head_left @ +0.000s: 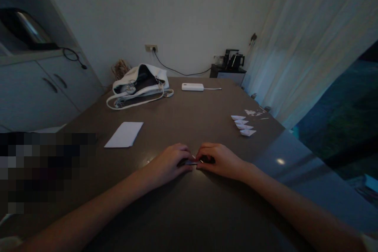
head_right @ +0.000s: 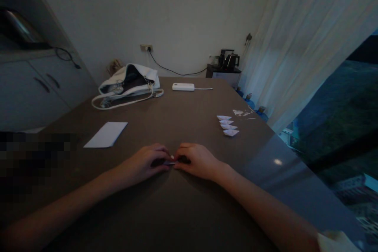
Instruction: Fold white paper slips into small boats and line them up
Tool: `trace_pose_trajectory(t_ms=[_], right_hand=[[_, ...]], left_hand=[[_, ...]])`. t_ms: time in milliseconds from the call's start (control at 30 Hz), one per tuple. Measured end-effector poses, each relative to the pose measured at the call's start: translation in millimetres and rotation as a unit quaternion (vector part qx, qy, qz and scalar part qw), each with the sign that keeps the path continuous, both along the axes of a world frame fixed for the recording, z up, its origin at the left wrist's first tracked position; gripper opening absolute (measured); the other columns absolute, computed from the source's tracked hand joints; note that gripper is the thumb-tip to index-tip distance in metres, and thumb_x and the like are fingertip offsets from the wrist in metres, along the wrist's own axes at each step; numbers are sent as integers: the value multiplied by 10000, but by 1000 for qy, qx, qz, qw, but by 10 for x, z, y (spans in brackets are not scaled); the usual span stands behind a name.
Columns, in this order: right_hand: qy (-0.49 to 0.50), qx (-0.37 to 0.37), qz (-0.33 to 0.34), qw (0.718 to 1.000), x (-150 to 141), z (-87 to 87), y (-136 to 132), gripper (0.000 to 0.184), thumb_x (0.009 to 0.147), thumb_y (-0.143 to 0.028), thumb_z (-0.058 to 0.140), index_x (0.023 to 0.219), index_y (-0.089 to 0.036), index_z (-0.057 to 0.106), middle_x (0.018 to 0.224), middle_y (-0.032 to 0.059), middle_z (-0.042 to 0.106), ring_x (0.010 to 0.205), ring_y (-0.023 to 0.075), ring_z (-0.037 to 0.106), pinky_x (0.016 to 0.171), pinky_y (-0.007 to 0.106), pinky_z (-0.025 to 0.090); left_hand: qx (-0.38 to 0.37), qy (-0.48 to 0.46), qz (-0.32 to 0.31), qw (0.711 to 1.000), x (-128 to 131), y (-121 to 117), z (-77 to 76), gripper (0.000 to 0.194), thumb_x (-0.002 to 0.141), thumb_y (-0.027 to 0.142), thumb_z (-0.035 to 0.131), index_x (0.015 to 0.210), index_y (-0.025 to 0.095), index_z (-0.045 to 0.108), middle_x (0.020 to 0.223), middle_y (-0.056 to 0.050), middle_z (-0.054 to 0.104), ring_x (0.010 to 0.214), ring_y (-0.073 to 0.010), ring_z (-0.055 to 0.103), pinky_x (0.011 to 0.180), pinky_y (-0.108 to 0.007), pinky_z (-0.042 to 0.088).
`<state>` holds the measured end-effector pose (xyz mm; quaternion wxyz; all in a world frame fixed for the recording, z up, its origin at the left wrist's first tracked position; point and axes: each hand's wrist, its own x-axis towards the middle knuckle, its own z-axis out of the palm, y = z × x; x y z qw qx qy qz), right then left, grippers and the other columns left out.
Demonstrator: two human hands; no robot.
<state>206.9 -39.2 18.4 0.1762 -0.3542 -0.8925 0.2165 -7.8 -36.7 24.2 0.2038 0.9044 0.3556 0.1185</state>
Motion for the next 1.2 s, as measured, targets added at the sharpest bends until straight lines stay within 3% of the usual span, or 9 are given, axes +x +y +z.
trace_pose_trajectory(t_ms=[267, 367, 500, 667, 833, 1000, 1200], right_hand=[[-31, 36, 31, 998, 10, 8, -5, 129, 885, -205, 555, 955, -148, 648, 908, 63, 625, 820, 151, 583, 723, 242, 424], [-23, 51, 15, 998, 0, 10, -20, 135, 851, -233, 605, 954, -150, 634, 871, 54, 627, 783, 152, 574, 681, 236, 416], [70, 11, -30, 997, -36, 4, -43, 146, 851, -278, 613, 910, -155, 663, 769, 31, 630, 668, 123, 555, 614, 217, 412], [190, -105, -93, 972, -78, -16, -55, 224, 821, -325, 633, 948, -150, 688, 787, 39, 674, 645, 119, 578, 588, 217, 446], [234, -162, -139, 948, -99, -57, -37, 219, 821, -335, 614, 802, -131, 691, 628, 11, 626, 565, 109, 549, 524, 210, 404], [255, -183, -132, 940, -114, -61, -46, 250, 820, -358, 613, 719, -136, 667, 572, -4, 591, 537, 101, 540, 516, 207, 409], [312, -194, -107, 924, -82, -71, -29, 238, 805, -304, 641, 998, -169, 673, 785, 30, 678, 649, 122, 611, 620, 239, 487]], left_hand=[[86, 56, -34, 994, 1, 7, -60, 206, 911, 193, 471, 951, 118, 659, 921, -106, 639, 814, -199, 608, 721, -286, 465], [115, 5, -11, 993, -3, -2, -78, 194, 899, 186, 467, 914, 129, 653, 847, -81, 640, 772, -177, 591, 693, -264, 452], [56, -104, 40, 992, -4, -15, -36, 157, 876, 206, 518, 915, 148, 659, 772, -29, 642, 656, -121, 572, 606, -208, 427], [0, -168, 101, 981, 14, -37, 54, 168, 860, 190, 545, 939, 161, 691, 849, -40, 698, 730, -143, 620, 655, -228, 453], [-37, -204, 95, 974, 22, -47, 45, 178, 869, 198, 555, 961, 169, 705, 866, -45, 715, 766, -152, 641, 676, -235, 473], [-57, -213, 96, 971, 20, -42, 25, 165, 858, 237, 594, 945, 183, 723, 819, -38, 716, 740, -154, 641, 666, -241, 478], [-188, -281, 127, 932, 31, -2, 5, 161, 843, 224, 596, 896, 136, 720, 771, -41, 721, 652, -138, 632, 609, -233, 498]])
